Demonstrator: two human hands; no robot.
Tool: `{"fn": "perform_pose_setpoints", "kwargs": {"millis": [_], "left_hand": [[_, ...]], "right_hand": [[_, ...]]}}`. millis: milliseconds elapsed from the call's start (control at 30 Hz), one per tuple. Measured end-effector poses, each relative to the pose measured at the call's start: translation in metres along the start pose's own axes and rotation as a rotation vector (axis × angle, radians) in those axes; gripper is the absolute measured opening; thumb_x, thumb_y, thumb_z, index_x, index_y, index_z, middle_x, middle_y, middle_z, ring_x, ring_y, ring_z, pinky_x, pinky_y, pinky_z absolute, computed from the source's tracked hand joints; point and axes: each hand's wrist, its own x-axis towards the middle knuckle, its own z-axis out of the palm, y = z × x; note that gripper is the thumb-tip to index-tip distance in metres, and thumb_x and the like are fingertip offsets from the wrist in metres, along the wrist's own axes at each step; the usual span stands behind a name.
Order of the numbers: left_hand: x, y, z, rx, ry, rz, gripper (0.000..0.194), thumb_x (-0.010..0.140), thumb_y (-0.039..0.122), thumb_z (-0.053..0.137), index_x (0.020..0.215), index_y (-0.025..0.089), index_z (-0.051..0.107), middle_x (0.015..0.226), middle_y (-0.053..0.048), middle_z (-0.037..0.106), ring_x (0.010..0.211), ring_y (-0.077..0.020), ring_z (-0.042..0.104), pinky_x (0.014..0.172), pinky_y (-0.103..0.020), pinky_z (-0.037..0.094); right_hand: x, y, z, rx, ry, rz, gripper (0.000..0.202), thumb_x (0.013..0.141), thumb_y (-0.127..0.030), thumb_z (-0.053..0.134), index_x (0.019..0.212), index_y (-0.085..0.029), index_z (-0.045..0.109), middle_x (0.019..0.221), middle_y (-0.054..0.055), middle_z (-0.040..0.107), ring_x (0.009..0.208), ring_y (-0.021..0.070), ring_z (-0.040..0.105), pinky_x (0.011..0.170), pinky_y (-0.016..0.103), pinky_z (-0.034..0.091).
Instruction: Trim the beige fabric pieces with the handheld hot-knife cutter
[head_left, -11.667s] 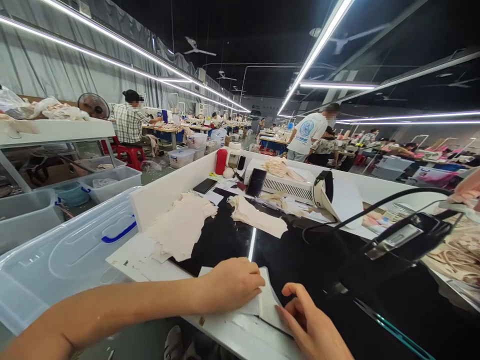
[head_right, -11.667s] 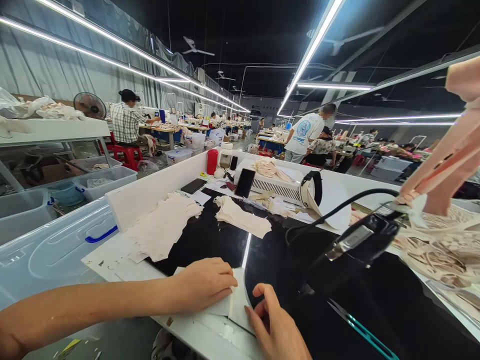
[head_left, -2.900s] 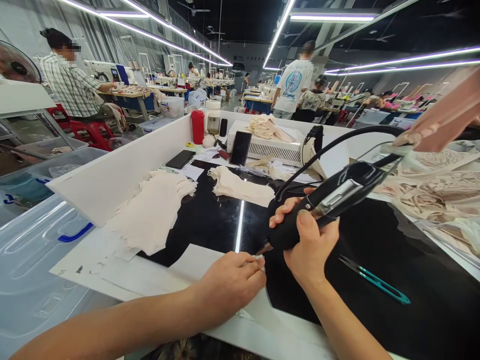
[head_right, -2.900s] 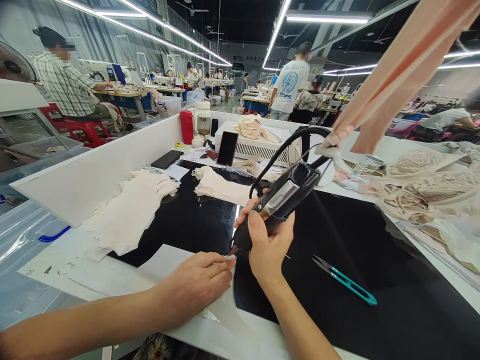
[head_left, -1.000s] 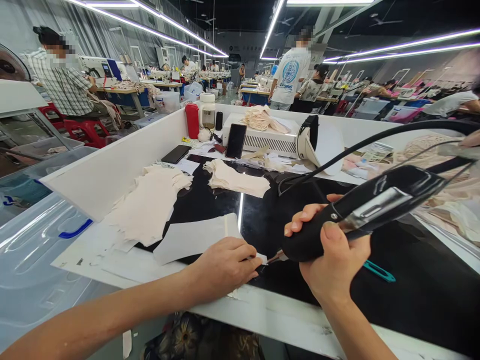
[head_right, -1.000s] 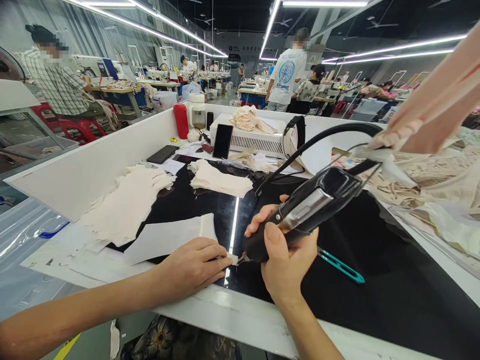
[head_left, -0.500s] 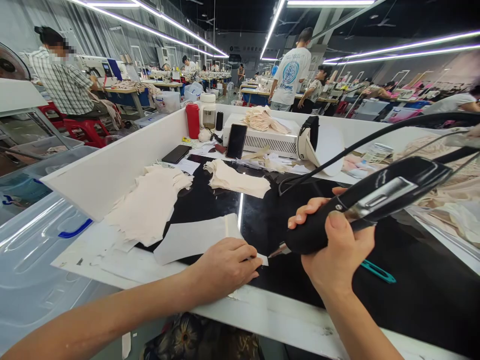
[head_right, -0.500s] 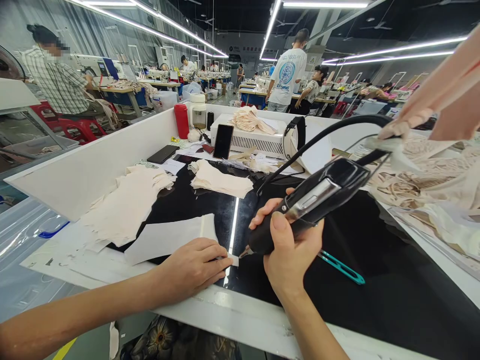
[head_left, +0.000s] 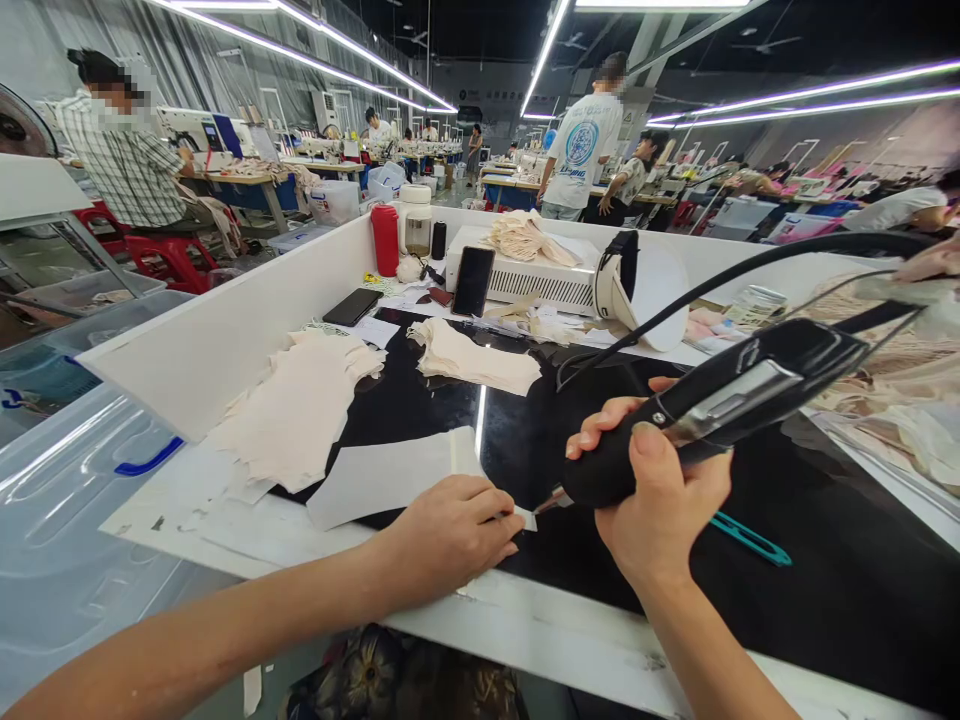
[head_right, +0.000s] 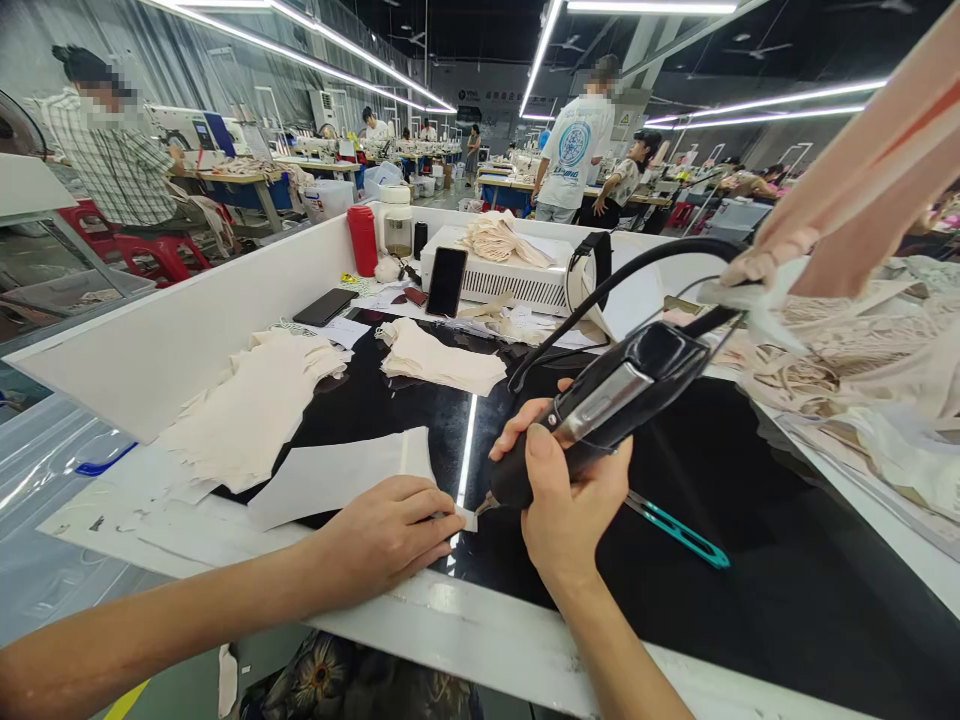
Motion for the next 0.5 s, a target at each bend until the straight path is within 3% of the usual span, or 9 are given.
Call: {"fn": "perform_pose_setpoints", "kwargs": {"millis": [233,500], "left_hand": [[0.001,0.000,-0.002,-0.003,0.012,0.001,0.020,0.121,0.028,0.063,0.130,0.014,0.074,0.122,-0.010,0.080,0.112,-0.0232,0.076,0.105,-0.037,0.063],[0.001,0.001,0.000,-0.008,0.029,0.008,0.019,0.120,0.026,0.063,0.130,0.013,0.074,0.120,-0.009,0.079,0.109,-0.0235,0.076,0.102,-0.038,0.064]], "right_hand": [[-0.001,-0.010,-0.002,0.033,0.013,0.011,0.046,0.082,-0.043,0.098,0.116,-0.029,0.070,0.079,-0.006,0.072,0.056,0.0157,0.067,0.050,0.029,0.061],[-0.008,-0.007,-0.002,0.011,-0.019,0.025,0.042,0.086,-0.041,0.096,0.118,-0.029,0.070,0.080,-0.006,0.072,0.056,0.0156,0.067,0.050,0.029,0.059]]}}
